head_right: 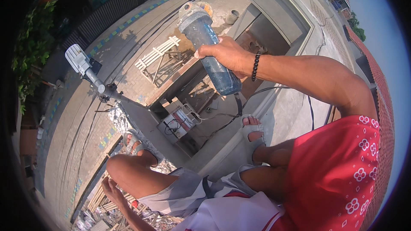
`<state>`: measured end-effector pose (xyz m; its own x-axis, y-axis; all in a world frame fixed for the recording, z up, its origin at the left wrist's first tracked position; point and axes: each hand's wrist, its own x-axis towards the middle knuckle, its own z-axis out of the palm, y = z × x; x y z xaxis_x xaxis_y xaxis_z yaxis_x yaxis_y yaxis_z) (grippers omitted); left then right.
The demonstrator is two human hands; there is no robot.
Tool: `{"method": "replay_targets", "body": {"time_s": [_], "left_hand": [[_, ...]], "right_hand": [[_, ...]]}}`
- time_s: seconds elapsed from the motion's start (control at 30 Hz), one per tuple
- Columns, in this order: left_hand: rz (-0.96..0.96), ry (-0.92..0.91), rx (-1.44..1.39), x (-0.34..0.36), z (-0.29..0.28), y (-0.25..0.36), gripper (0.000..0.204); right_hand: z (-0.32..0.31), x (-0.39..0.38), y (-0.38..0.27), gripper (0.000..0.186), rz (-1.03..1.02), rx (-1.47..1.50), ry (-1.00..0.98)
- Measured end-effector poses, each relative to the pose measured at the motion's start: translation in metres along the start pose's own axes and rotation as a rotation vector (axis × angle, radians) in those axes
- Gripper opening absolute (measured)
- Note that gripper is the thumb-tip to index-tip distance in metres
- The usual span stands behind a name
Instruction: The person uses an angle grinder to grind a concrete surface on a rooftop. They hold the tool with both hands and move it along the edge of the concrete, creating dust and debris.
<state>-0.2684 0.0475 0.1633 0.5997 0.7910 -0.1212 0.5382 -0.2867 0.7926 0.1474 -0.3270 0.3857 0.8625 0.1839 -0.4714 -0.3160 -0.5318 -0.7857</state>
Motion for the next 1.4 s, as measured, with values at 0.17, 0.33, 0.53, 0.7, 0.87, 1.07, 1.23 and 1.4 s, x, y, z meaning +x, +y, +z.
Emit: {"method": "replay_targets", "body": {"time_s": [0.17, 0.33, 0.53, 0.7, 0.87, 1.07, 1.23, 1.4], "left_hand": [[0.373, -0.064, -0.090, 0.058, -0.009, 0.190, 0.035], [0.749, -0.752, -0.041, 0.027, 0.064, 0.319, 0.027], [0.955, -1.289, 0.153, -0.016, 0.137, 0.379, 0.028], [0.749, -1.492, 0.186, -0.043, 0.195, 0.370, 0.037], [0.628, -1.425, -0.180, -0.078, 0.237, 0.389, 0.064], [0.676, -1.250, -0.351, -0.129, 0.272, 0.394, 0.087], [0.706, -1.047, -0.317, -0.138, 0.288, 0.391, 0.087], [0.605, -1.143, -0.275, -0.137, 0.286, 0.406, 0.072]], "right_hand": [[-0.033, -0.020, 0.008, 0.052, -0.030, 0.047, 0.005], [-0.060, -0.056, 0.007, 0.043, 0.015, 0.054, 0.126], [-0.082, -0.079, 0.009, 0.049, -0.078, 0.090, 0.208], [-0.094, -0.101, 0.028, 0.042, -0.172, 0.207, 0.313], [-0.097, -0.105, 0.072, 0.036, -0.287, 0.325, 0.367], [-0.061, -0.069, 0.113, 0.040, -0.387, 0.443, 0.453], [-0.051, -0.054, 0.126, 0.042, -0.356, 0.563, 0.554], [-0.055, -0.067, 0.125, 0.042, -0.311, 0.632, 0.563]]}}
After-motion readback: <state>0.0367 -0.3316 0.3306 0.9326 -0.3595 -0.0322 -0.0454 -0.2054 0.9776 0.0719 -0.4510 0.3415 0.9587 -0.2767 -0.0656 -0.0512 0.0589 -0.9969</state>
